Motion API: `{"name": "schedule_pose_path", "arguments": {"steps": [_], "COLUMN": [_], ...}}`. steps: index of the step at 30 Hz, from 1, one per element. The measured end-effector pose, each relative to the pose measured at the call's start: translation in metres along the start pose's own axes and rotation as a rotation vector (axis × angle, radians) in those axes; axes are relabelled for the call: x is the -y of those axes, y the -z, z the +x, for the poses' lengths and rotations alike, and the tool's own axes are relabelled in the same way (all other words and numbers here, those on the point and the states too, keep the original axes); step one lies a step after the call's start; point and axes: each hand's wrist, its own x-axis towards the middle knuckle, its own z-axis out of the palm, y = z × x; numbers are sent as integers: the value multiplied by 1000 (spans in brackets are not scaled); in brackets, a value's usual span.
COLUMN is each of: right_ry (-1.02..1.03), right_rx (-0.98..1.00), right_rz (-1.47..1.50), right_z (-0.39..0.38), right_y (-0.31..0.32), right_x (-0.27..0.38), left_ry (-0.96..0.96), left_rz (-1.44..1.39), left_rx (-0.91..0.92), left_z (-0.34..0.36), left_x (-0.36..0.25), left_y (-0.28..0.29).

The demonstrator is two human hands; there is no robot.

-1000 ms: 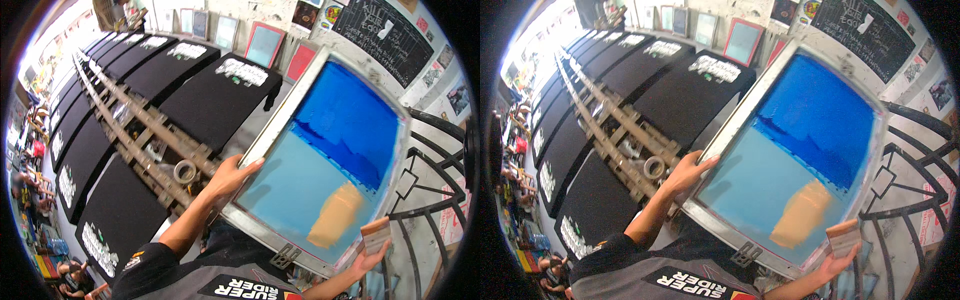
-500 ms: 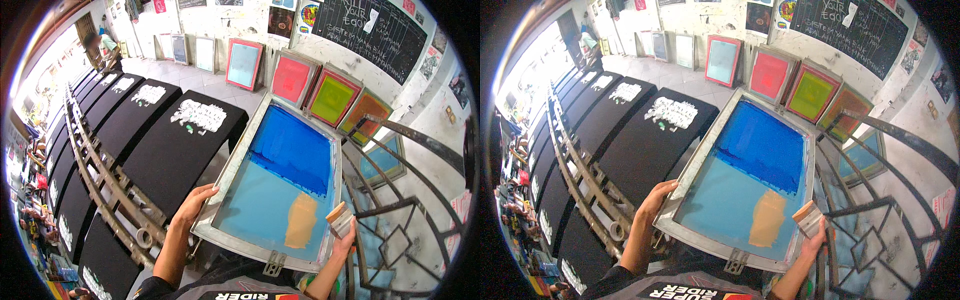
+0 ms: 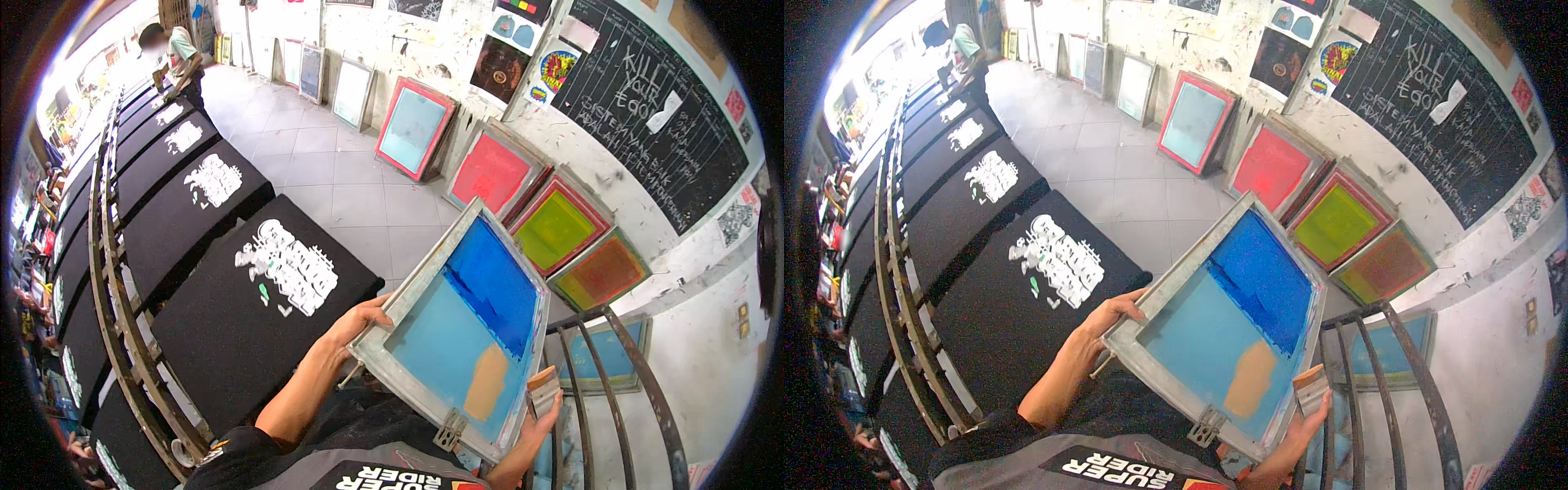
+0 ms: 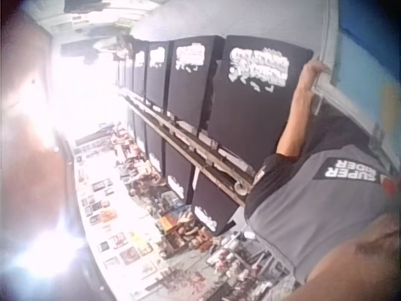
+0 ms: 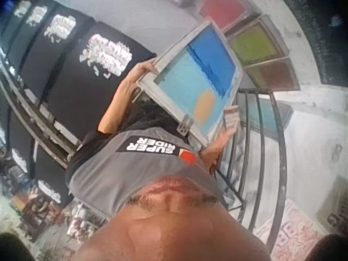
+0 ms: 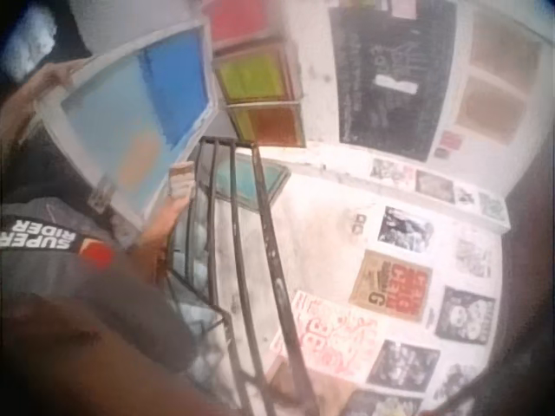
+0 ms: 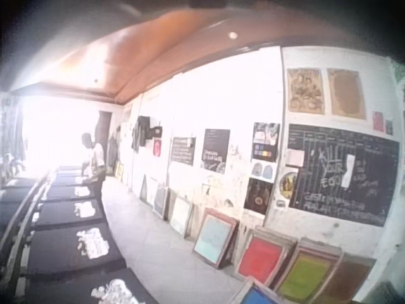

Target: The person uses a squeegee to spread blue ink across a screen printing frame positioned over a black t-shirt. The person repeatedly pulls the squeegee across the screen to coat it with ink, then lifts and moves the frame to a different position before continuing the process.

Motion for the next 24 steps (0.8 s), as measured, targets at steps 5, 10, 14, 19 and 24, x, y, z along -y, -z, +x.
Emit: {"name": "schedule_pose_path", "arguments": {"steps": [5, 10, 14, 19, 24], "right_ry": [-115, -276, -317, -431, -557], "right_rx": [-88, -62, -2, 341, 549], "right_rz": [-45, -58, -111, -132, -194], "right_z": [70, 178, 290, 424, 521], "right_y": [-53, -117, -182, -314, -420], "right_x": [-23, -52, -76, -87, -137], "left_ry": [68, 7, -106, -184, -498], "left_rz": [-131, -471, -481, -281, -721], "left_rx": [-78, -108, -214, -474, -330], "left_z": [71, 156, 215, 271, 315], "left_x": [-37, -58, -99, -151, -135], "left_y": [20, 56, 46, 36, 80]}}
